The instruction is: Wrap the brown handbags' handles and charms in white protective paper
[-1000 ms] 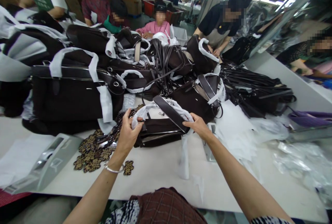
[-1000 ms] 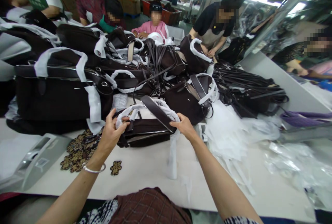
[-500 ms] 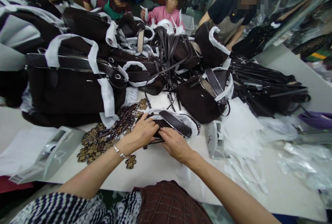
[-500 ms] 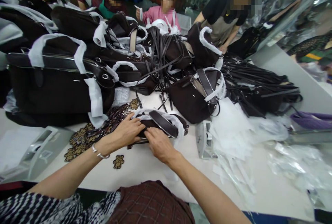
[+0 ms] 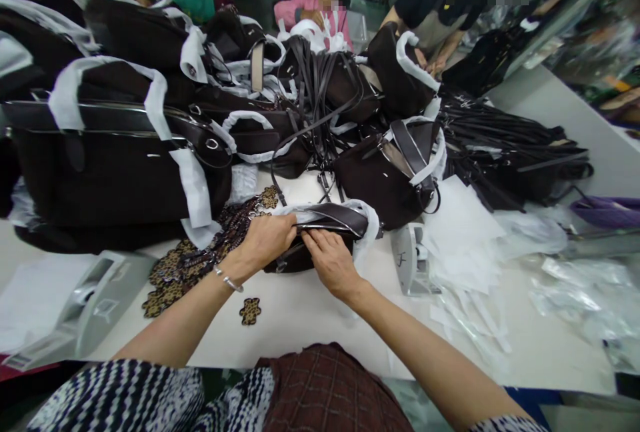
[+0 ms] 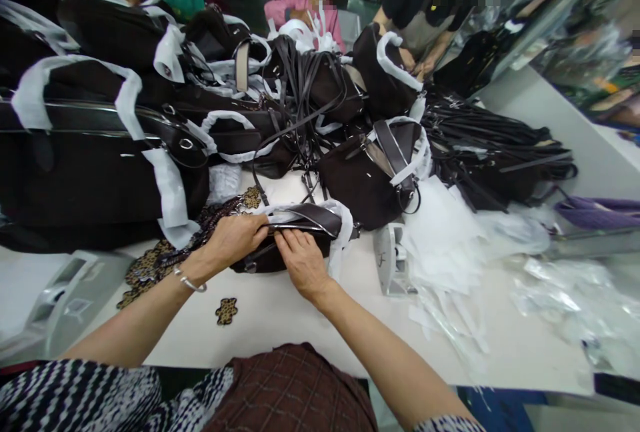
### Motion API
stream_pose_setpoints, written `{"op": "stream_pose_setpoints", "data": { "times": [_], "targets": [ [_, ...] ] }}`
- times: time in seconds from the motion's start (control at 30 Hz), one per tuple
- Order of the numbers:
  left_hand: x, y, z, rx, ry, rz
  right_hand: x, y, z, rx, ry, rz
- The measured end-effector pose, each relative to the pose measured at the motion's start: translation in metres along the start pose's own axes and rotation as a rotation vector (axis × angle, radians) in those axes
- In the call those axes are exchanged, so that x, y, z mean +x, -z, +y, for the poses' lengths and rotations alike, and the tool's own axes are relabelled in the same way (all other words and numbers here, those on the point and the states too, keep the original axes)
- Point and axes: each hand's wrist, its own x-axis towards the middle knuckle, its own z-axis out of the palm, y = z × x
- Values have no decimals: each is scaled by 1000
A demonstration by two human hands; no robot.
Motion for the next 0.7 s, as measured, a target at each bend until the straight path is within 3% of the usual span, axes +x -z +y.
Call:
{"op": "stream_pose_setpoints", "data": {
  "times": [0.1, 0.2, 0.33, 0.5, 0.6, 0.7],
  "targets": [
    [-4, -2, 3, -5, 21, 47, 10, 3, -3, -56, -80, -120],
    [-11, -4, 6, -26, 46, 129, 3, 19, -5, -39, 40, -159],
    [-18, -8, 3, -69, 124, 206, -36, 34, -14, 55, 210, -180],
    [-20, -13, 1, -120, 121, 226, -68, 40, -25, 162, 53, -402],
    [-20, -14, 5, -133, 108, 217, -54, 43, -24, 326, 3, -511],
    [-19, -13, 10, -125, 97, 180, -22, 34, -17, 525, -24, -470]
  ]
}}
